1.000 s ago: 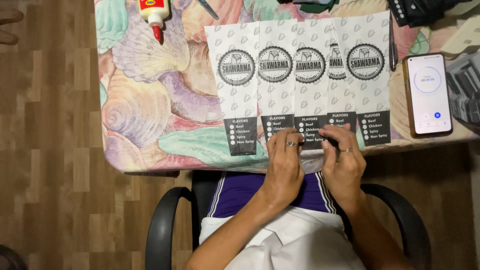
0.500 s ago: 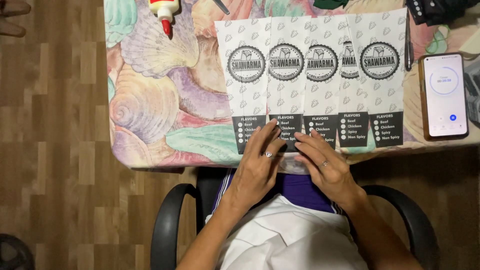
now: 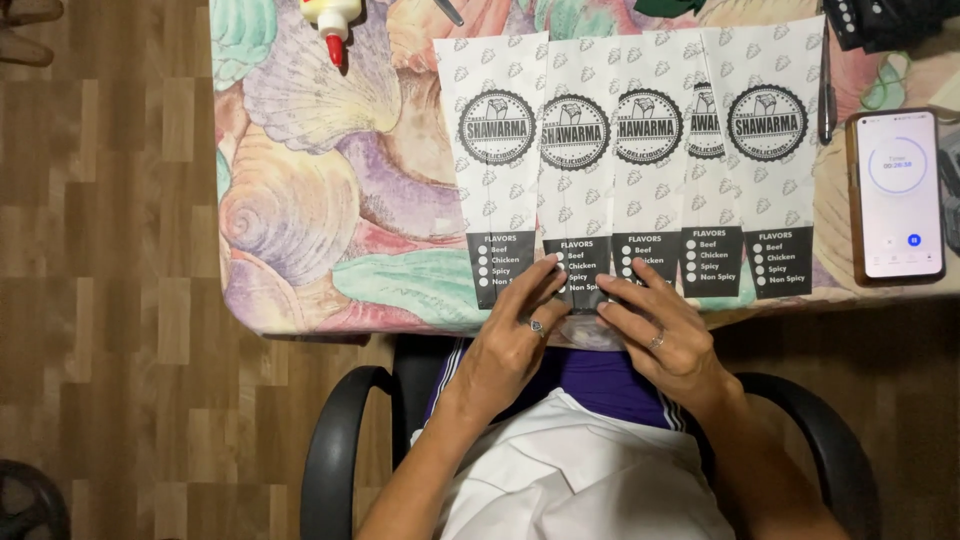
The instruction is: Applying glue to the edges of paper shawarma sleeves and folding them to assemble the packaging.
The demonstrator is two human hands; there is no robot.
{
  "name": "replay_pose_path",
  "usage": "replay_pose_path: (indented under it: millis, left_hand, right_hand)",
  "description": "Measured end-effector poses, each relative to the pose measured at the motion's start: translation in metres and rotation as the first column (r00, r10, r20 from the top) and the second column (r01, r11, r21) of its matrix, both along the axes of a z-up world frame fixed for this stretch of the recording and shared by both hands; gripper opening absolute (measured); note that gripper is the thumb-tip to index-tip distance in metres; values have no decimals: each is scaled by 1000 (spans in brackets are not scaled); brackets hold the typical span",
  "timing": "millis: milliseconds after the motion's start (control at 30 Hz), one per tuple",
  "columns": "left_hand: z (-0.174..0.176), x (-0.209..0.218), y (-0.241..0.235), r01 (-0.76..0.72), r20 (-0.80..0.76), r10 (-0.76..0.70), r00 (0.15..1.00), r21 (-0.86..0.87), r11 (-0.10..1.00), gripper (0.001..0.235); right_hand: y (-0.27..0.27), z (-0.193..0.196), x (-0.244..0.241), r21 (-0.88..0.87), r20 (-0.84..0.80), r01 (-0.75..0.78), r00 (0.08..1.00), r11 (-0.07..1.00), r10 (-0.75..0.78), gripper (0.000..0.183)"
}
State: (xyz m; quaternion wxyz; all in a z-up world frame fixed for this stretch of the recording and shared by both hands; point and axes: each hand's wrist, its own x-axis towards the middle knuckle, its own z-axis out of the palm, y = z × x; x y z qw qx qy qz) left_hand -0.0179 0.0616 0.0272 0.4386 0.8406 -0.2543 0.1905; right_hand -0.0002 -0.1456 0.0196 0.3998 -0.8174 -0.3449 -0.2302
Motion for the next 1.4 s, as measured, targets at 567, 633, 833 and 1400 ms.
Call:
replay_pose_path:
  millis: [567, 633, 833, 1400]
  left_hand:
    - [-23, -2, -11, -66, 55, 66, 996, 10, 998, 11]
    - [-24, -2, -14, -86, 38, 86, 996, -10, 996, 12]
    - [-19, -3, -22, -143, -122, 139, 983, -25, 989, 12]
    - [-19, 1, -38, -352, -339, 278, 899, -178, 919, 24]
  right_hand:
    - [6, 0, -4, -10, -26, 87, 996, 996, -87, 6]
    - [8, 2, -4, -10, -48, 99, 994, 995, -100, 5]
    - [13, 8, -5, 4, -168, 176, 971, 984, -172, 5]
    - [26, 15, -5, 29, -259, 300, 924, 954, -282, 19]
